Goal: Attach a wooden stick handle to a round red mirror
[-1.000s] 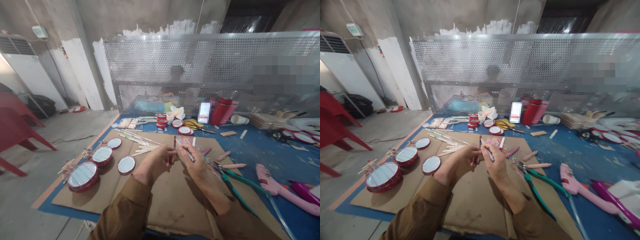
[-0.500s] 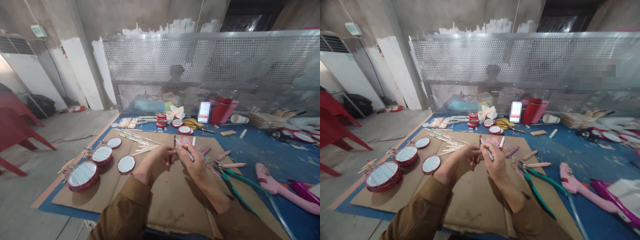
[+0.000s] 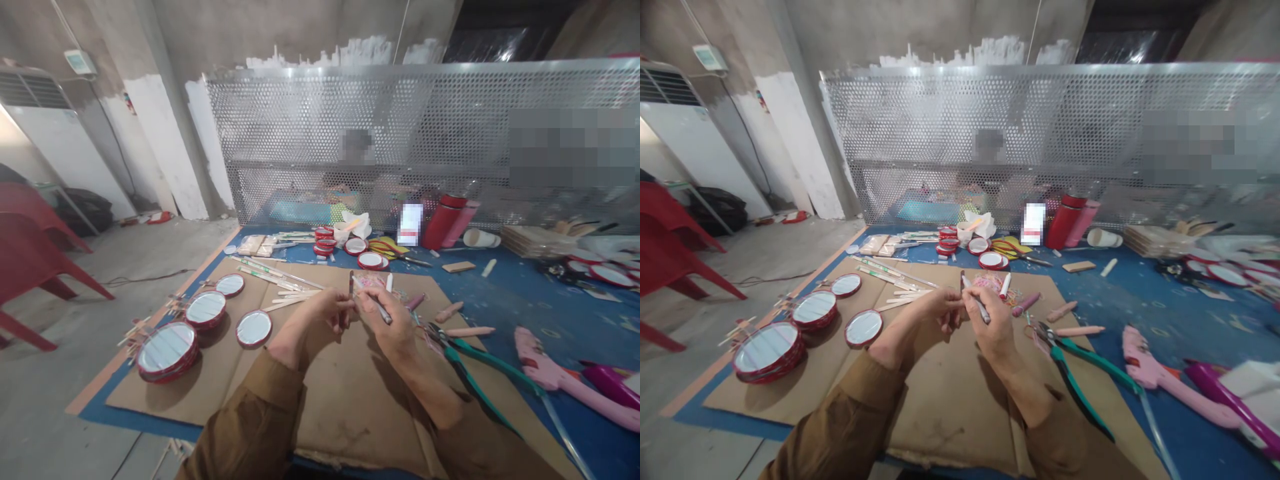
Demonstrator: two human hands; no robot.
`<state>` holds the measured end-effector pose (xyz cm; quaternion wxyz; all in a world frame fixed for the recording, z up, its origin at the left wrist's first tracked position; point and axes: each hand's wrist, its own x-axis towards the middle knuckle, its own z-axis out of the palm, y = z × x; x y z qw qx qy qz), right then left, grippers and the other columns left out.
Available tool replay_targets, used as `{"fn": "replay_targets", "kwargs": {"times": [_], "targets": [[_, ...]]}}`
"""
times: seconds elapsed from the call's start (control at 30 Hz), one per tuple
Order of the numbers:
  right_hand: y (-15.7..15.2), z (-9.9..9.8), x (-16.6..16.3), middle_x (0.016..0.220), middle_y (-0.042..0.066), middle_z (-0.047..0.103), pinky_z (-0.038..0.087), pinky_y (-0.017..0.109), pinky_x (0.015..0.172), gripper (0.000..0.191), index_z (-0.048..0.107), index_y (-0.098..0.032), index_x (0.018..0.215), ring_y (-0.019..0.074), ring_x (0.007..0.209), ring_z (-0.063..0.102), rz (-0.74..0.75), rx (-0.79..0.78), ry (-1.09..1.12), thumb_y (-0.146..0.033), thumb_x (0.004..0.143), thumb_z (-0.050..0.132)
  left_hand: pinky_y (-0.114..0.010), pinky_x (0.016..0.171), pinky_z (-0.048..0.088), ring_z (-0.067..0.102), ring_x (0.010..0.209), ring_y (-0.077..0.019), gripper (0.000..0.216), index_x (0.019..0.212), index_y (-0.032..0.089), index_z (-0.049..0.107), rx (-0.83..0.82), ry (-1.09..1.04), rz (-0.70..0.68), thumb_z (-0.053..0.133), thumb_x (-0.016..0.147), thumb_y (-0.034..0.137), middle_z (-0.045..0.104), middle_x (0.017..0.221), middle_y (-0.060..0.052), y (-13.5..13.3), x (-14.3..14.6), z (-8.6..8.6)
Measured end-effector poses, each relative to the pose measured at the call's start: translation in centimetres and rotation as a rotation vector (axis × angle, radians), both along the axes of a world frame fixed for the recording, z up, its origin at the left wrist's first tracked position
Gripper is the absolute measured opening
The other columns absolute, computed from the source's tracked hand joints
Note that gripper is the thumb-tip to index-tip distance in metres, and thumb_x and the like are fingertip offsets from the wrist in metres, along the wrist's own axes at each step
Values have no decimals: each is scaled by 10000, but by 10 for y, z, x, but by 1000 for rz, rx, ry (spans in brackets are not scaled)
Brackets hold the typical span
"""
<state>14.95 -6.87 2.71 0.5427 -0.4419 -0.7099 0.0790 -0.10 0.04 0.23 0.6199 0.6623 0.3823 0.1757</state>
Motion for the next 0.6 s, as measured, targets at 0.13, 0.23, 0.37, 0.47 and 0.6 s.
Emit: {"fn": "replay_targets", "kwargs": {"times": [0.13,0.23,0.37,0.47,0.6], "targets": [[-1,1,0,887,45,748,530,321,791,181,677,-230,884,209,842,684,-5,-22,-11,-324,944,534,-261,453,444,524,411,-123,402,709,155,608,3,-6,-17,595,835,536,566,519,-11,0,0,0],[-1,1,0,889,46,747,526,315,793,183,677,-227,886,205,843,681,-6,-16,-14,-325,946,534,-255,444,433,517,401,-117,454,688,159,592,8,-23,1,608,812,596,561,513,-5,-1,0,1],[0,0,0,880,45,747,523,310,780,184,680,-224,892,201,829,678,-8,-6,-17,-323,946,534,-263,451,435,518,400,-126,462,746,148,624,-18,-3,0,620,810,606,573,514,-8,-1,1,4],[0,0,0,858,46,743,522,311,766,209,676,-221,876,201,811,673,-15,-16,-18,-343,950,522,-273,469,455,526,406,-133,441,760,142,623,-40,43,-21,625,827,578,569,504,-9,1,1,8],[0,0,1,892,62,746,520,315,780,222,675,-212,883,208,837,670,-30,-17,16,-364,947,526,-275,481,464,543,420,-137,433,838,124,651,-10,53,-26,595,862,553,573,520,-6,2,0,10]]}}
